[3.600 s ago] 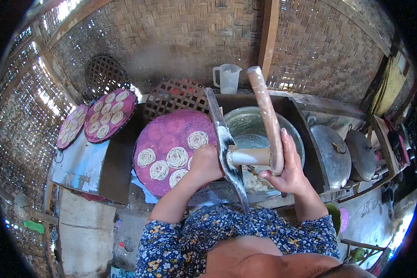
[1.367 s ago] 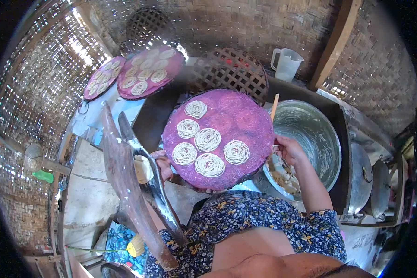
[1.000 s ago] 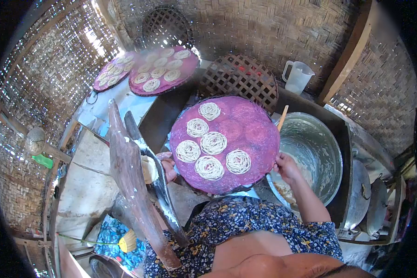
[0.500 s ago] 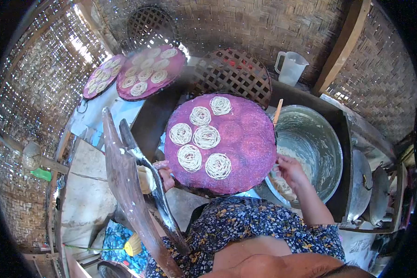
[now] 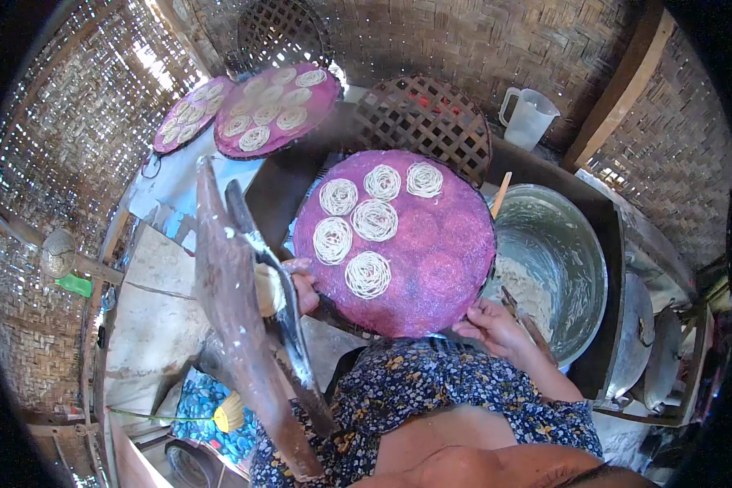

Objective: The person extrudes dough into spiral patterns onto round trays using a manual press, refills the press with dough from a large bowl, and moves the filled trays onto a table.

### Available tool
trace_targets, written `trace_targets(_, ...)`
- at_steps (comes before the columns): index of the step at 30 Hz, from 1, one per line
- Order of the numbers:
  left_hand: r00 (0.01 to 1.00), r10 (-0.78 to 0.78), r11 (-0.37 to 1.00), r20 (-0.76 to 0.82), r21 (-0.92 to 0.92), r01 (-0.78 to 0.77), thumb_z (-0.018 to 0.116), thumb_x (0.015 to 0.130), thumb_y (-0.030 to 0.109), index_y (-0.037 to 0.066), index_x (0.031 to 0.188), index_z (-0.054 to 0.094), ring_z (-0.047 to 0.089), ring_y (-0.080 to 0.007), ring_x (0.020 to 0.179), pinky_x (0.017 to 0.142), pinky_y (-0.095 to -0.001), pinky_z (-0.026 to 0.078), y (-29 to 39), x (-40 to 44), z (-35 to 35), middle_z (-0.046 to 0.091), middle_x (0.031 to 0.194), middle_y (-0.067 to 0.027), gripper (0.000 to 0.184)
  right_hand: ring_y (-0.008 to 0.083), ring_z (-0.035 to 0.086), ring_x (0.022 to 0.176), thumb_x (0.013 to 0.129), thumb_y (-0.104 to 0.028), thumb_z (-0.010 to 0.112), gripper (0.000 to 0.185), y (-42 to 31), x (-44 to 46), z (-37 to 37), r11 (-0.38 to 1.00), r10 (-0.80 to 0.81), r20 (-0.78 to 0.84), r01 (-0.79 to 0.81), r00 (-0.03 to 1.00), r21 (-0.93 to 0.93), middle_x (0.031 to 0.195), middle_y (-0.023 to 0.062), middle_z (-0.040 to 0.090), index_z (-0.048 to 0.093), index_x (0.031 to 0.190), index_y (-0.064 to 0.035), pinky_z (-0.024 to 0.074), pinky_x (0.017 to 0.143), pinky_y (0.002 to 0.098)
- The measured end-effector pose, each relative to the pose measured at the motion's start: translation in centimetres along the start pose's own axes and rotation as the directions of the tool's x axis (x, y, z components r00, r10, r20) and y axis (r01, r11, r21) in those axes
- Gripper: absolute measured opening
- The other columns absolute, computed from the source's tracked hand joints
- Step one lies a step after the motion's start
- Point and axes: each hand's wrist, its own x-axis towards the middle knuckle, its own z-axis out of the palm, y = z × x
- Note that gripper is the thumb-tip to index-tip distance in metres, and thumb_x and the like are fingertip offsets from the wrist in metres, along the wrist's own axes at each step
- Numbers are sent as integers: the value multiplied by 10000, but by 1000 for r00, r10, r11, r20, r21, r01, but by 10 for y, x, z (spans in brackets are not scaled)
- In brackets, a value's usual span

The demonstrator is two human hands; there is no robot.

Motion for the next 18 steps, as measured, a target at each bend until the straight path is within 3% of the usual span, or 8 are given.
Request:
trace_targets(5, 999, -28, 993, 29, 111, 24, 709, 634, 188, 14, 996, 564, 568, -244, 651, 584, -311, 454, 10, 20, 37, 601, 774, -143, 426, 201, 577, 899, 821, -314, 599, 545, -82, -52, 6, 580, 172, 71, -42, 982, -814, 1090, 148, 529, 392, 1217, -3, 481, 743, 296)
trace_targets(8, 988, -96, 966, 121, 249, 64, 715, 626, 194, 34, 973, 584, 596, -274, 723, 667, -327, 475, 25, 39, 84, 617, 806, -138, 404, 223, 495, 1023, 744, -427, 638, 732, -81, -50, 39, 763, -224, 495, 467, 840, -447, 1180, 170, 468, 353, 1261, 7, 407, 851, 316)
trace_targets(11, 971, -100, 964, 217, 264, 40, 707, 622, 211, 40, 956, 596, 612, -313, 727, 666, -326, 503, 50, 57, 123, 611, 872, -167, 391, 249, 414, 1124, 659, -489, 673, 904, -81, -41, 53, 962, 3, 588, 157, 809, -222, 1243, 187, 413, 294, 1298, 27, 333, 940, 345)
trace_targets(13, 875, -30, 948, 483, 292, -128, 699, 620, 175, 28, 1074, 544, 604, -286, 877, 782, -326, 480, 54, 65, 122, 585, 1028, -162, 502, 271, 448, 1100, 586, -432, 725, 978, -81, -49, 51, 955, -20, 554, 180, 832, -236, 1230, 183, 410, 254, 1298, 45, 371, 918, 384)
trace_targets(15, 740, 52, 934, 670, -295, 201, 698, 629, 160, 28, 1253, 399, 505, -249, 1094, 928, -335, 397, 51, 83, 114, 477, 1229, -151, 705, 283, 471, 1076, 562, -408, 740, 1012, -91, -69, 56, 984, 26, 558, 77, 830, -161, 1209, 183, 422, 224, 1307, 41, 387, 903, 399)
trace_targets(16, 697, 54, 718, 715, -513, 471, 702, 621, 143, 34, 1356, 207, 354, -234, 1233, 1020, -361, 290, 53, 92, 108, 316, 1366, -133, 892, 322, 504, 999, 482, -418, 765, 1078, -89, -66, 50, 984, 22, 600, 88, 800, -153, 1158, 203, 449, 228, 1329, -23, 418, 844, 432)
trace_targets(17, 785, 241, 458, 570, -780, 426, 686, 650, 145, 39, 1369, 158, 339, -252, 1246, 1027, -374, 274, 54, 111, 113, 269, 1386, -159, 898, 325, 514, 982, 484, -427, 763, 1085, -89, -69, 52, 989, 60, 617, 38, 784, -144, 1155, 210, 450, 222, 1331, -16, 424, 836, 431)
trace_targets(18, 839, 130, 224, 528, -840, 494, 761, 614, 271, 43, 1354, 188, 287, -350, 1258, 1009, -457, 294, 72, 127, 109, 256, 1382, -178, 963, 328, 525, 964, 486, -435, 760, 1092, -91, -74, 56, 991, 98, 634, -14, 767, -136, 1152, 217, 451, 217, 1333, -10, 430, 828, 430)
